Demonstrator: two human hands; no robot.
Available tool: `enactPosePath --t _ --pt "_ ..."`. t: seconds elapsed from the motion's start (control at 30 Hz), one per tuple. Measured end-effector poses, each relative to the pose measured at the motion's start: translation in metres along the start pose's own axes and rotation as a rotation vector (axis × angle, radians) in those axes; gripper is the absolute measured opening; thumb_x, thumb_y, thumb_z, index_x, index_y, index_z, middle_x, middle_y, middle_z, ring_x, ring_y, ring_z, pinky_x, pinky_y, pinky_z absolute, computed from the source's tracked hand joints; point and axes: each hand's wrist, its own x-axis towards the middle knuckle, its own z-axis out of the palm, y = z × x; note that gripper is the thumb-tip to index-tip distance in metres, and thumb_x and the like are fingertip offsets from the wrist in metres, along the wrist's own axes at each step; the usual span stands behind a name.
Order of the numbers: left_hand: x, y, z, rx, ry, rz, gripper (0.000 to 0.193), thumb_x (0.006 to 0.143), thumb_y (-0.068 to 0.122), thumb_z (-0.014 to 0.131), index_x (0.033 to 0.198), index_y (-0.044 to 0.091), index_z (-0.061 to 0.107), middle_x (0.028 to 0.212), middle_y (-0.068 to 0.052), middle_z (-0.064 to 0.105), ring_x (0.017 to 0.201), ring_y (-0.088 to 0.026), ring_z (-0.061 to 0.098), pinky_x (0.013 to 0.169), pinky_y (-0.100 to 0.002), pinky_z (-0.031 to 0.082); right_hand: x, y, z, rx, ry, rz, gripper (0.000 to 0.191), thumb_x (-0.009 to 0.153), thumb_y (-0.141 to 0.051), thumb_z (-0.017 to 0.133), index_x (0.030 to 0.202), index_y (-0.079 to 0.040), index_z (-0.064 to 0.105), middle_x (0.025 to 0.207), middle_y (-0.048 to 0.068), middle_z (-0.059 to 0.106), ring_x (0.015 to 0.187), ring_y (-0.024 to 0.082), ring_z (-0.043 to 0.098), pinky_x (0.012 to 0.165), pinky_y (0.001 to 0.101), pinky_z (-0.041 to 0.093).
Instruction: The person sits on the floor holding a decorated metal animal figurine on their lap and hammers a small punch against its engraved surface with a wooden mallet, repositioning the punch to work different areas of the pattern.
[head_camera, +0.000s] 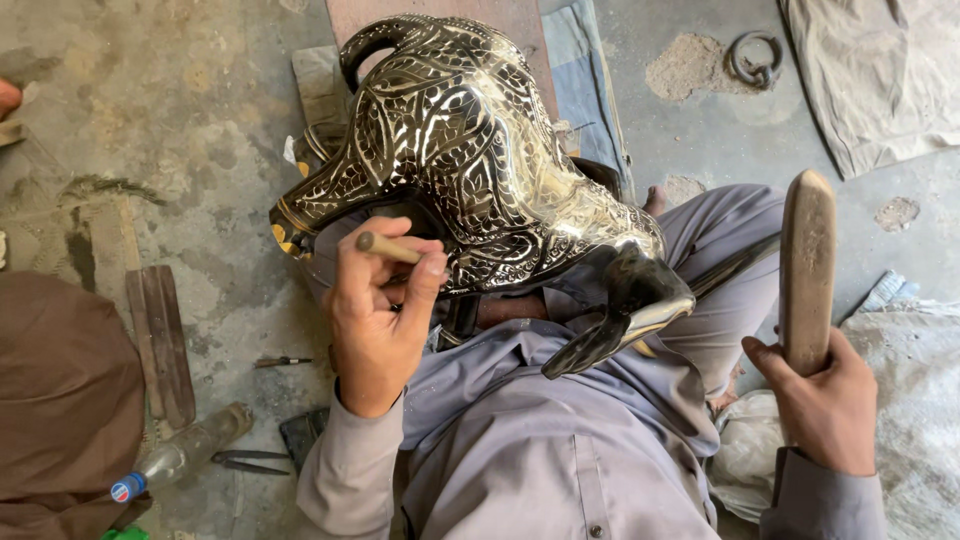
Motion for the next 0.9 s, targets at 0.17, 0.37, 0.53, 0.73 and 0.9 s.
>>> enactPosePath --t 0.17,0.37,0.53,0.73,0.9 --pt "0.002 -0.004 0.012 0.000 0.041 0.090 0.041 0.104 0.006 0.070 0.138 -0.002 0.050 0.112 -0.013 0.076 0.094 -0.013 0.073 0.076 -0.023 0.060 -0.007 -0.043 -0.004 0.148 0.075 -0.216 0.040 0.090 -0.018 0.082 0.113 0.006 0.059 0.094 0.011 0.072 0.085 0.016 0.065 0.080 0.0338 0.052" --pt "-0.005 -0.034 0.029 -0.148 0.211 0.229 0.035 0.104 0.003 0.070 0.133 -0.001 0.051 0.110 -0.016 0.076 0.094 -0.014 0.074 0.074 -0.024 0.059 -0.012 -0.140 -0.009 -0.170 0.132 -0.548 0.066 0.078 0.002 0.075 0.141 0.000 0.052 0.105 0.023 0.070 0.089 0.031 0.069 0.079 0.0414 0.054" --pt "0.003 -0.064 0.026 -0.297 0.124 0.370 0.027 0.108 0.001 0.064 0.126 0.002 0.045 0.110 -0.015 0.072 0.090 -0.013 0.071 0.064 -0.021 0.057 -0.011 -0.204 -0.013 -0.281 0.125 -0.886 0.056 0.088 -0.003 0.071 0.142 -0.006 0.057 0.109 0.018 0.068 0.094 0.029 0.069 0.081 0.0390 0.055" --pt "0.008 -0.075 0.016 -0.089 0.165 0.498 0.026 0.105 0.002 0.067 0.121 0.004 0.047 0.105 -0.013 0.073 0.076 -0.015 0.067 0.061 -0.026 0.054 0.022 -0.264 0.010 -1.026 0.577 -1.382 0.023 0.106 -0.017 0.078 0.127 -0.019 0.069 0.097 0.002 0.066 0.075 0.017 0.054 0.072 0.0362 0.048" --pt "0.007 -0.080 0.009 -0.043 0.174 0.540 0.025 0.108 0.003 0.066 0.122 0.007 0.046 0.108 -0.010 0.071 0.081 -0.020 0.070 0.067 -0.029 0.057 0.012 -0.315 0.012 -1.233 0.514 -1.470 0.028 0.100 -0.023 0.070 0.127 -0.025 0.074 0.089 0.002 0.065 0.070 0.014 0.053 0.067 0.0299 0.045"
